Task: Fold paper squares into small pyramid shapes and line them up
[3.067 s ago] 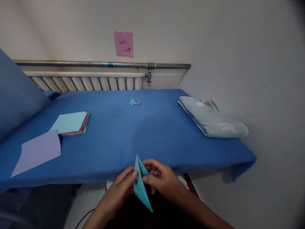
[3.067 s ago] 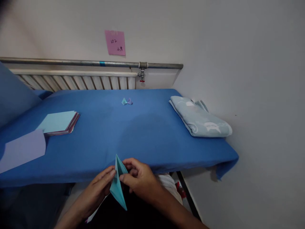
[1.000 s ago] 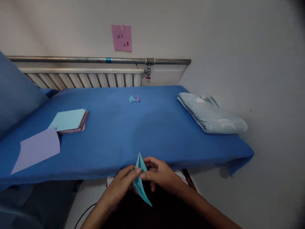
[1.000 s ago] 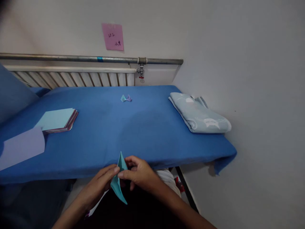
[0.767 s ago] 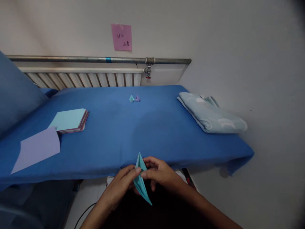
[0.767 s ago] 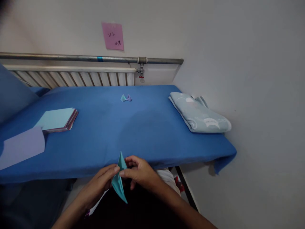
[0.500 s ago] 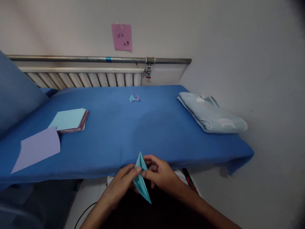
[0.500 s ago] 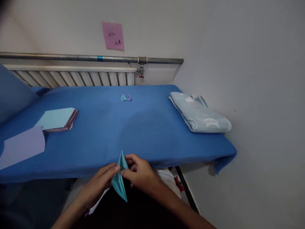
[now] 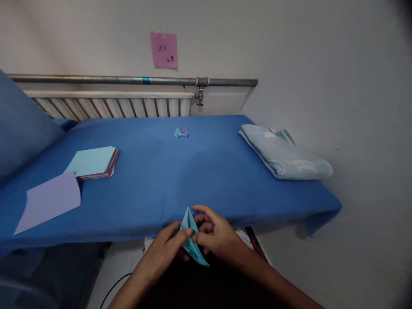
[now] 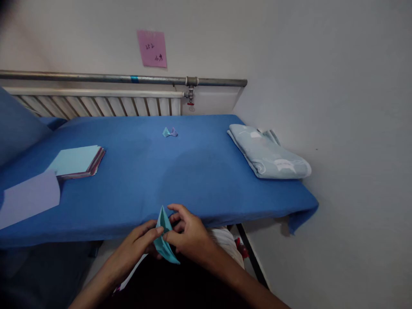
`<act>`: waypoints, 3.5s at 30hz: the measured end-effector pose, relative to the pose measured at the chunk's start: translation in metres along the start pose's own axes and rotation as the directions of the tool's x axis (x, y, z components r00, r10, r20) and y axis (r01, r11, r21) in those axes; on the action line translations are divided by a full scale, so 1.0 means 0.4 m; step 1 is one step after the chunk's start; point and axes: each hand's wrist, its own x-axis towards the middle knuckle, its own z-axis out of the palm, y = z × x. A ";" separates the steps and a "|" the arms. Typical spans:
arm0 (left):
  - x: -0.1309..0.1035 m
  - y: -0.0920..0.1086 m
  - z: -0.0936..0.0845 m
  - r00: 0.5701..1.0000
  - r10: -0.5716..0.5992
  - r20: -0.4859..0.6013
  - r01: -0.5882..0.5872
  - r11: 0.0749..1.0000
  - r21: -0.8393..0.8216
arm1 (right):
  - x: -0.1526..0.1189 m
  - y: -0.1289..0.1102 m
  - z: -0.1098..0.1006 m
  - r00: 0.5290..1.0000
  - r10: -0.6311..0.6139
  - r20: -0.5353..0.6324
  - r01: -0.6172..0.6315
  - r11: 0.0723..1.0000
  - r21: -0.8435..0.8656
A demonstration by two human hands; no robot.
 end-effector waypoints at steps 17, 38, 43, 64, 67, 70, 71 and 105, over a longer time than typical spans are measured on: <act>0.012 -0.023 -0.003 0.999 0.021 0.032 -0.019 0.997 -0.072 | -0.005 -0.001 -0.022 0.941 -0.337 0.021 0.330 0.904 -0.273; 0.002 0.012 0.006 0.993 0.110 -0.046 -0.110 0.994 0.017 | -0.013 -0.011 -0.020 0.862 -0.504 0.060 0.465 0.738 -0.489; -0.002 0.021 0.008 0.993 0.108 -0.039 -0.107 0.994 0.030 | -0.017 -0.007 -0.020 0.876 -0.469 0.109 0.453 0.728 -0.515; 0.023 -0.029 -0.019 0.995 0.060 -0.080 -0.083 0.938 -0.337 | 0.027 -0.025 -0.008 0.991 -0.104 -0.080 0.110 0.991 0.075; 0.029 -0.034 -0.021 0.995 0.096 -0.025 -0.098 0.924 -0.369 | 0.022 -0.031 -0.006 0.994 -0.081 -0.071 0.091 0.982 0.166; 0.031 -0.035 -0.020 0.993 0.116 0.002 -0.106 0.914 -0.392 | 0.022 -0.029 -0.005 1.000 -0.019 -0.018 0.023 0.975 0.223; 0.031 -0.035 -0.020 0.992 0.122 0.011 -0.108 0.912 -0.396 | 0.023 -0.027 -0.004 1.000 0.004 0.005 -0.005 0.968 0.249; 0.045 0.001 -0.016 0.969 0.205 0.134 -0.184 0.971 -0.152 | 0.035 -0.005 0.005 0.994 0.038 -0.104 -0.018 0.982 0.187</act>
